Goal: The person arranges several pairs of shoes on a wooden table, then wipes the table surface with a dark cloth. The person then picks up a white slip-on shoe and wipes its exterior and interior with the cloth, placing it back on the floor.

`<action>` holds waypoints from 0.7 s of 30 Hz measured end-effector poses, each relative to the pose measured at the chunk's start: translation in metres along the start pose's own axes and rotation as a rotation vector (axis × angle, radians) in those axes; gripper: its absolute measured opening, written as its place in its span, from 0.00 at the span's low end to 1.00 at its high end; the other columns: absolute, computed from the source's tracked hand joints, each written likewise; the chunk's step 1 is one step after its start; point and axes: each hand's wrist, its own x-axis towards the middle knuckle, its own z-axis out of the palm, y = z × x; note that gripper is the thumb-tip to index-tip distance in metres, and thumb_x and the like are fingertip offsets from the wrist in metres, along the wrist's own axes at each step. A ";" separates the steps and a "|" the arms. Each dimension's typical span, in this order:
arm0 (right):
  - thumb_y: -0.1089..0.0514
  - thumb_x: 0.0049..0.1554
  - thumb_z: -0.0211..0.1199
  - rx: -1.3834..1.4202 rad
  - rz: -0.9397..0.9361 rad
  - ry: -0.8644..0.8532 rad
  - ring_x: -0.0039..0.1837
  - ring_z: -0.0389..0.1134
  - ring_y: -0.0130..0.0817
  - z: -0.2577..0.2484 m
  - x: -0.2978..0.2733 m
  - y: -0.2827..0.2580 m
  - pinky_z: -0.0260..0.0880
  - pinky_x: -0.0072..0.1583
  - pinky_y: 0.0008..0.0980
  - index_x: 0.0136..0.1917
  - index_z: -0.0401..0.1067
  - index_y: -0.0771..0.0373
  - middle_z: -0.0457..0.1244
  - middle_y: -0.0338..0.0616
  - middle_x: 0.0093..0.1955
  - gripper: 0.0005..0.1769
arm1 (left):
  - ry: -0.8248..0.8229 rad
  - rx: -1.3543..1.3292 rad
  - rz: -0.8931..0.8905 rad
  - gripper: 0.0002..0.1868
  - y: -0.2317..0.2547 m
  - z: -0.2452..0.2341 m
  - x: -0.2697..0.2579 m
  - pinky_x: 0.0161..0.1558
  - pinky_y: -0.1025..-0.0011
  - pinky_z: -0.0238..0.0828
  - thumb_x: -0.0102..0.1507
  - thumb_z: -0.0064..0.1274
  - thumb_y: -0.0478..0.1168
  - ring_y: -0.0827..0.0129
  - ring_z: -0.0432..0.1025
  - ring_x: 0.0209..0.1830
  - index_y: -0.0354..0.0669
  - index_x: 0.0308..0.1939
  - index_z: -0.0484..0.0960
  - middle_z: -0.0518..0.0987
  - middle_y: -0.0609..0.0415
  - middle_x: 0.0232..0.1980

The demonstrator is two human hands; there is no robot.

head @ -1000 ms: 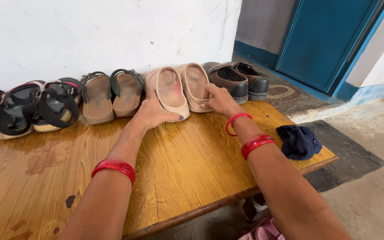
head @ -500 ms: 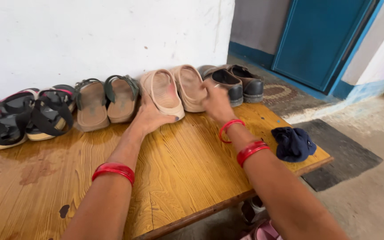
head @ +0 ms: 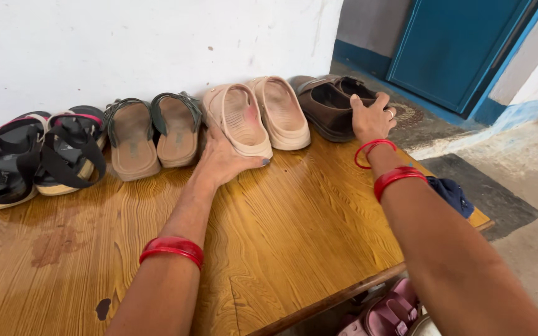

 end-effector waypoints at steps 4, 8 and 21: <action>0.29 0.55 0.58 0.040 -0.023 -0.113 0.77 0.44 0.72 -0.014 -0.012 -0.010 0.49 0.72 0.63 0.81 0.42 0.45 0.39 0.71 0.79 0.49 | 0.002 -0.025 0.005 0.88 -0.008 -0.002 0.002 0.78 0.67 0.43 0.38 0.76 0.56 0.45 0.44 0.81 0.27 0.75 0.19 0.45 0.28 0.80; 0.34 0.57 0.56 0.091 -0.256 -0.141 0.79 0.46 0.69 -0.057 -0.064 -0.024 0.52 0.73 0.59 0.79 0.48 0.49 0.39 0.67 0.81 0.44 | -0.026 0.037 -0.057 0.83 -0.002 0.003 -0.003 0.79 0.63 0.39 0.42 0.79 0.56 0.44 0.40 0.83 0.24 0.76 0.29 0.44 0.27 0.81; 0.43 0.62 0.58 -0.240 -0.779 -0.608 0.82 0.36 0.69 -0.211 -0.196 0.006 0.44 0.75 0.58 0.69 0.61 0.60 0.31 0.70 0.83 0.28 | 0.237 0.282 -0.055 0.50 0.006 0.032 -0.038 0.67 0.55 0.63 0.61 0.63 0.50 0.41 0.62 0.71 0.28 0.75 0.49 0.63 0.28 0.72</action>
